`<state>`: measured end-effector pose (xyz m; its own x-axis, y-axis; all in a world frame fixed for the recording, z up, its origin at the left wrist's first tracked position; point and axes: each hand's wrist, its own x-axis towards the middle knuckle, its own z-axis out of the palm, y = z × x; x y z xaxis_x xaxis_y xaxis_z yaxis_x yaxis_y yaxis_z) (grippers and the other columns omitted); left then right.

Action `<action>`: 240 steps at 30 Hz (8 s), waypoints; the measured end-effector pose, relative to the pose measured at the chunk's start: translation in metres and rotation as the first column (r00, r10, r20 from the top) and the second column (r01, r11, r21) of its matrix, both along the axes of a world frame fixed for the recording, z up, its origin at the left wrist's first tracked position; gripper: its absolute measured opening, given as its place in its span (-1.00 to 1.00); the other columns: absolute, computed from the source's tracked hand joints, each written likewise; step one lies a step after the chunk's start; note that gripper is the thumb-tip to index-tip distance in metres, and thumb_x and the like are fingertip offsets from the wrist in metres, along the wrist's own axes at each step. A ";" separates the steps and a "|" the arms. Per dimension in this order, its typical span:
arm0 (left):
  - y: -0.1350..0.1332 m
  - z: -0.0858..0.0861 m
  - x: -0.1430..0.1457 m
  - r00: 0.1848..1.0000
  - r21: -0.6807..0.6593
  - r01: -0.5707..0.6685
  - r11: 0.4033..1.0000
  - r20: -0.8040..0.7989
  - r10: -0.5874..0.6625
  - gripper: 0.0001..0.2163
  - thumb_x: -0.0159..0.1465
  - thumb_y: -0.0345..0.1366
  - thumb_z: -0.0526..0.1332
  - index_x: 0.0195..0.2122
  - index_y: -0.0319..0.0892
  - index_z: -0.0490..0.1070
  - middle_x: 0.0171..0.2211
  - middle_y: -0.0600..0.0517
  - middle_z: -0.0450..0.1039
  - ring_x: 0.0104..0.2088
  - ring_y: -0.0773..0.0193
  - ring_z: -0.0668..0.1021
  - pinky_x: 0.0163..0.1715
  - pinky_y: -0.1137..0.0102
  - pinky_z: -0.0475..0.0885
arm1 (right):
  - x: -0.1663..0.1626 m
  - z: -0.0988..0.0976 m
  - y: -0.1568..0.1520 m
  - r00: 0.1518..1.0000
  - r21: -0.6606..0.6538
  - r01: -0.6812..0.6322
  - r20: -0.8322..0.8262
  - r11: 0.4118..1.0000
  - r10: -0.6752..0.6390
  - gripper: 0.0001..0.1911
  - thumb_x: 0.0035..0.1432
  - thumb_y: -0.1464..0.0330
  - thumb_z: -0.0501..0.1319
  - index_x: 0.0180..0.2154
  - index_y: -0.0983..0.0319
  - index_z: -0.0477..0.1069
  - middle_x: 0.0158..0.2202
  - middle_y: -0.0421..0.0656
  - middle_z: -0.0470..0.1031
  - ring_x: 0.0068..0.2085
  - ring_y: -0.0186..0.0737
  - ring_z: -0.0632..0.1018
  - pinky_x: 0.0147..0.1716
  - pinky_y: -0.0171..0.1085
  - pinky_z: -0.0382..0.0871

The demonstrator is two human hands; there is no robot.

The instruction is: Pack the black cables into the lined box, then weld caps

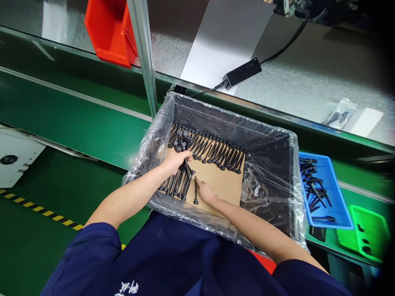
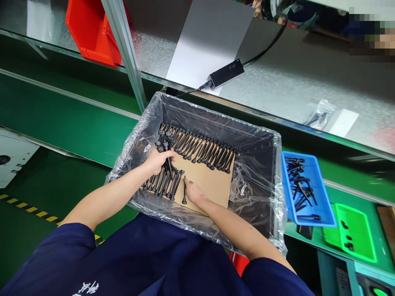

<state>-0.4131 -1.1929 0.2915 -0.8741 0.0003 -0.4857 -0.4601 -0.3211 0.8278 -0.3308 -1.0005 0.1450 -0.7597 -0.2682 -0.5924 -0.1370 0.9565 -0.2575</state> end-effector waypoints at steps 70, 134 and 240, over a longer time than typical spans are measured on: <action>0.005 -0.022 0.004 0.989 -0.169 0.125 0.978 -0.061 -0.137 -0.88 -0.13 -0.39 0.33 -0.56 -0.23 0.40 -0.59 0.10 0.40 -0.55 0.36 0.42 -0.49 0.45 0.32 | -0.024 -0.020 -0.020 0.559 -0.207 0.824 0.449 0.528 -0.697 -0.58 -0.15 0.21 0.45 -0.55 0.18 0.20 -0.75 -0.21 0.33 -0.68 -0.24 0.43 -0.68 -0.31 0.35; 0.013 -0.024 0.021 0.893 -0.036 0.447 0.894 -0.043 -0.448 -0.81 -0.12 -0.38 0.38 -0.52 -0.26 0.39 -0.64 0.11 0.38 -0.62 0.41 0.39 -0.57 0.45 0.28 | -0.037 0.099 -0.028 0.627 -0.722 0.691 0.609 -0.013 -0.485 -0.58 -0.09 0.04 0.37 -0.48 0.26 0.38 -0.57 -0.23 0.39 -0.55 -0.42 0.35 -0.63 -0.46 0.22; 0.017 -0.018 0.019 0.878 0.037 0.421 0.906 0.235 -0.418 -0.76 -0.02 -0.57 0.33 -0.44 -0.23 0.27 -0.62 0.09 0.39 -0.59 0.32 0.51 -0.57 0.46 0.38 | -0.027 -0.004 0.020 0.452 -0.207 0.892 0.436 0.403 -0.778 -0.57 -0.12 0.40 0.45 -0.58 0.20 0.14 -0.75 -0.31 0.25 -0.73 -0.40 0.32 -0.76 -0.42 0.23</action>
